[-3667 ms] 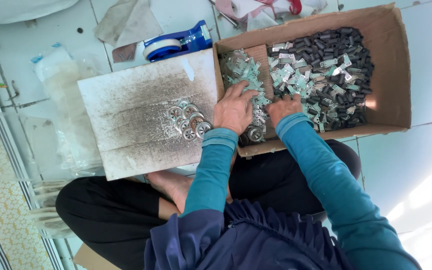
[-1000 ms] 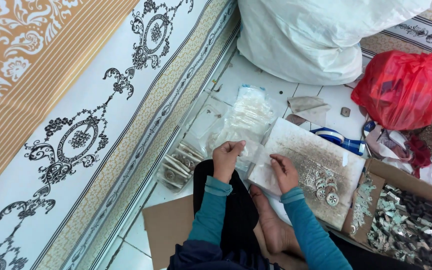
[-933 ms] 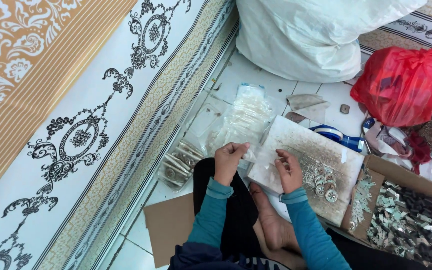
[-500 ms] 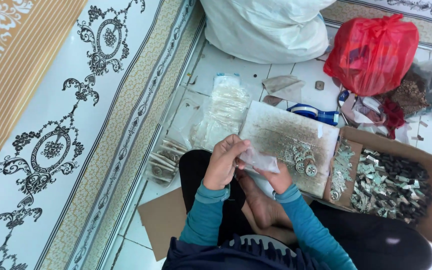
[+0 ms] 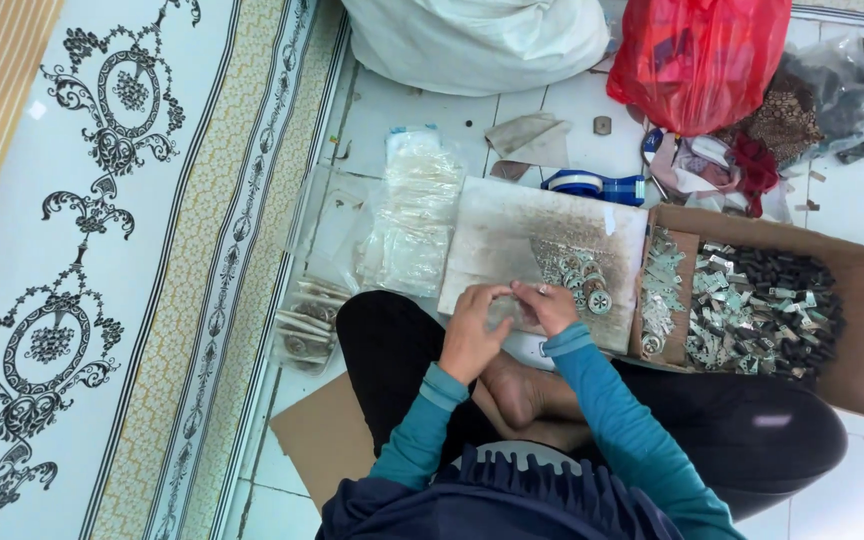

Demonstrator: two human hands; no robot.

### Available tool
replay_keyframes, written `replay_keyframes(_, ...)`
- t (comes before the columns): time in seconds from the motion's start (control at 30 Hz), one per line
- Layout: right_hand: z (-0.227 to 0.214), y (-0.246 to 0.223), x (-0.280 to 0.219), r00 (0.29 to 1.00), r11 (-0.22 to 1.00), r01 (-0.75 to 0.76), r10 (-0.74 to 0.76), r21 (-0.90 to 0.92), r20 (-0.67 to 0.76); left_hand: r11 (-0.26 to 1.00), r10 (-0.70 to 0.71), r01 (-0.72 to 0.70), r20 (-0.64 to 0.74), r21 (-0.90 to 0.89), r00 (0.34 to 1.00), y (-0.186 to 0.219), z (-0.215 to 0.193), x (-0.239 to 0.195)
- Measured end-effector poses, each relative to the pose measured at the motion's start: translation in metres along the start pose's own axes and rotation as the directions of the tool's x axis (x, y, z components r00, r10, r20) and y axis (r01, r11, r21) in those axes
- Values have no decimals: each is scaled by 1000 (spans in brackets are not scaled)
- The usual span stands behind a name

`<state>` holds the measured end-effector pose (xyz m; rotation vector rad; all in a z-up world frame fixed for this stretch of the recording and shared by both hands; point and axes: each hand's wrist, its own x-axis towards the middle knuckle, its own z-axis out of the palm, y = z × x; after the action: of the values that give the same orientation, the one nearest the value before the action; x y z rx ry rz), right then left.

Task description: Sorting small metal components from a bulk container and placing them into plastic bags for packaging.

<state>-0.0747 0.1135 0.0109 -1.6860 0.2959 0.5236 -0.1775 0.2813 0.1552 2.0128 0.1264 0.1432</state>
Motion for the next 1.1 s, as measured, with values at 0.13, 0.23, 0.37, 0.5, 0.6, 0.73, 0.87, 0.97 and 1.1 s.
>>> replay_keyframes(0.13, 5, -10, 2, 999, 999, -44, 44, 16, -6, 923, 109, -127, 70, 363, 992, -13, 22, -19)
replay_keyframes(0.23, 5, -5, 4, 998, 998, -58, 58, -23, 0, 841, 247, -186, -55, 508, 967, -25, 32, -19)
replay_keyframes(0.37, 4, -23, -6, 1000, 996, -18, 18, -91, 6, 768, 353, -211, -124, 605, 927, -30, 29, -7)
replay_keyframes(0.5, -20, -28, -8, 995, 996, 8, -16, -89, -94, 868, 248, -143, -166, 476, 954, -18, 22, 8)
replay_keyframes(0.6, -66, -22, -5, 929, 886, 168, -290, -433, -232, 959, 143, -104, -136, 262, 980, 26, 2, 17)
replay_keyframes(0.73, -109, -5, -27, 809, 547, 78, -523, -833, -268, 991, 91, -83, -77, 103, 993, 28, 5, 30)
replay_keyframes(0.87, -125, 35, -19, 859, 436, -14, -455, -900, -234, 999, 29, -29, 2, 37, 1000, 28, 16, 35)
replay_keyframes(0.97, -129, 31, -20, 855, 527, 15, -448, -850, -263, 998, 19, -20, 22, 53, 1000, 31, 20, 38)
replay_keyframes(1.1, -127, 19, -25, 811, 732, 225, -507, -643, -293, 999, -1, -1, 31, 54, 1000, 34, 19, 37)
